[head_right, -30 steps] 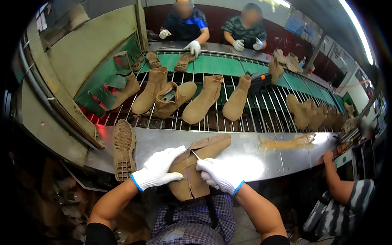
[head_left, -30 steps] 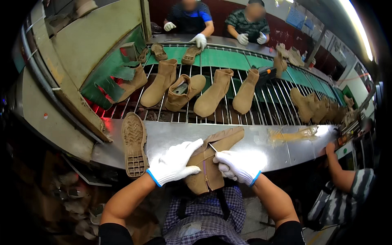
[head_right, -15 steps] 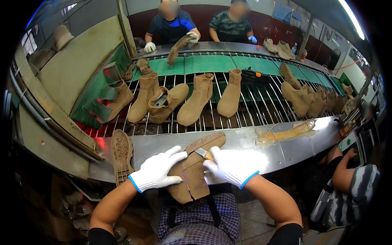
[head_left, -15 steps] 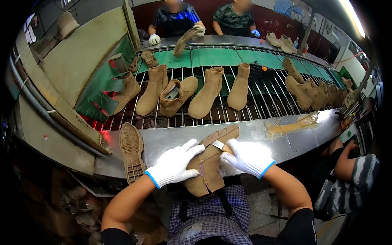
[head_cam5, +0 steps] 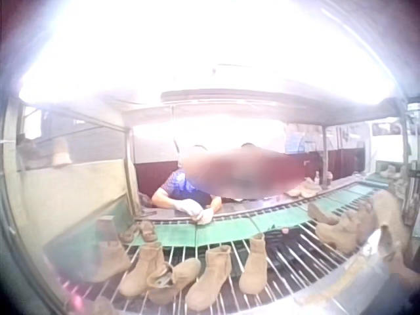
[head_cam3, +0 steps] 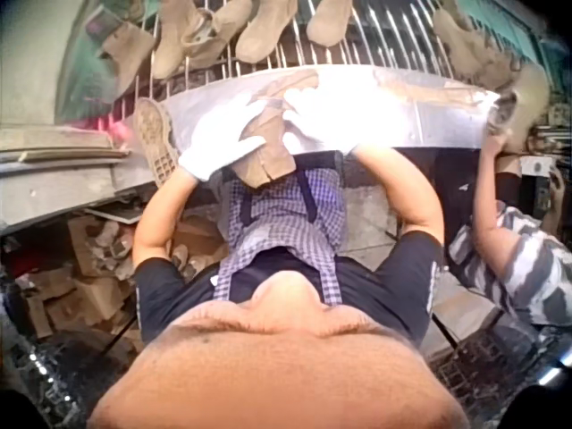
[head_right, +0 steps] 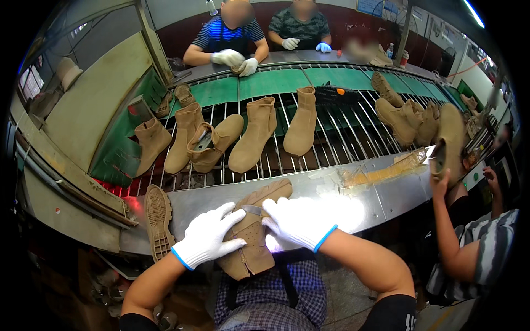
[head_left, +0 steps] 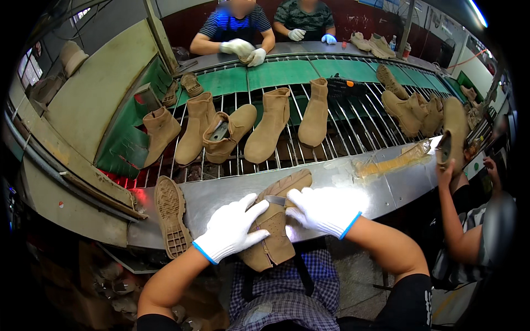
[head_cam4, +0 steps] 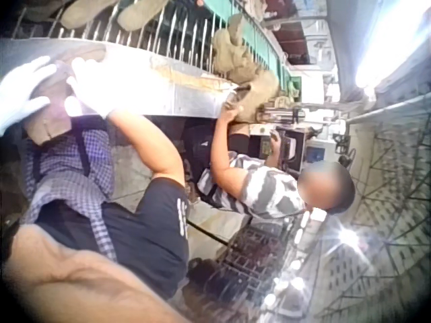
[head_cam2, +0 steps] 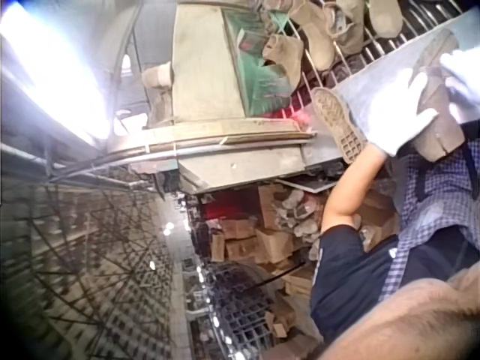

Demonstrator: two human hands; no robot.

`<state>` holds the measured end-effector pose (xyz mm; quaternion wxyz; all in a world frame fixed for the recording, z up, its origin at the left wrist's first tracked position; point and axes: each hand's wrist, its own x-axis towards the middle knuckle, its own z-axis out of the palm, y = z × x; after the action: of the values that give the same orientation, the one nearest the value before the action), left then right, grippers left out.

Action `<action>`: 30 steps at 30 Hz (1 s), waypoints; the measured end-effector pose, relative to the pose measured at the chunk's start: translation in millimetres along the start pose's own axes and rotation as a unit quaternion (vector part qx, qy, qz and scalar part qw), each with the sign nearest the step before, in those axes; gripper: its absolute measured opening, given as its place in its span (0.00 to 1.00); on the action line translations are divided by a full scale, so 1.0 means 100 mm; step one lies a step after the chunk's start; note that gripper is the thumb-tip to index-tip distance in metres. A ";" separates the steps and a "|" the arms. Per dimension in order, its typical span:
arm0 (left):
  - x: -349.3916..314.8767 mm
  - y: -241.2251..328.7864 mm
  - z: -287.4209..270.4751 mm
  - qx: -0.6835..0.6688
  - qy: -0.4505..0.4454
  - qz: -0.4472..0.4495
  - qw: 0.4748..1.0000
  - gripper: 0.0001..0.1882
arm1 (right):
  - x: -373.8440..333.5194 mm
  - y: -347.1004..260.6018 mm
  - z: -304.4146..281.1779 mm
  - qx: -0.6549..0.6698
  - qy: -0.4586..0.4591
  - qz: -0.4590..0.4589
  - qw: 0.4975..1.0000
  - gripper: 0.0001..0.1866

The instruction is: The person handles footwear components on a conveyor belt, including picking up boots, using a small knife to trim material from the soles, and placing the shoes back onto the belt.

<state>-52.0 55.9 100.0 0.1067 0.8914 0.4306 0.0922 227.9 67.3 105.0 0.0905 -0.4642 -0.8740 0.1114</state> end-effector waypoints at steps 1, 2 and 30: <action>0.01 0.01 -0.03 -0.006 -0.011 -0.006 1.000 0.39 | 0.04 0.00 -0.09 -0.025 -0.005 -0.002 1.000 0.17; 0.03 0.02 -0.05 -0.010 -0.022 -0.015 1.000 0.39 | 0.06 0.12 -0.11 -0.047 0.002 -0.005 0.999 0.18; -0.45 -0.29 0.89 -0.314 0.381 -0.227 0.839 0.14 | -0.33 -0.57 0.67 0.154 -0.040 0.056 0.986 0.18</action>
<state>-78.1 28.2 3.3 0.2265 0.5818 0.5756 0.5281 183.1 0.9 54.5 0.1193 -0.4883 -0.8217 0.2687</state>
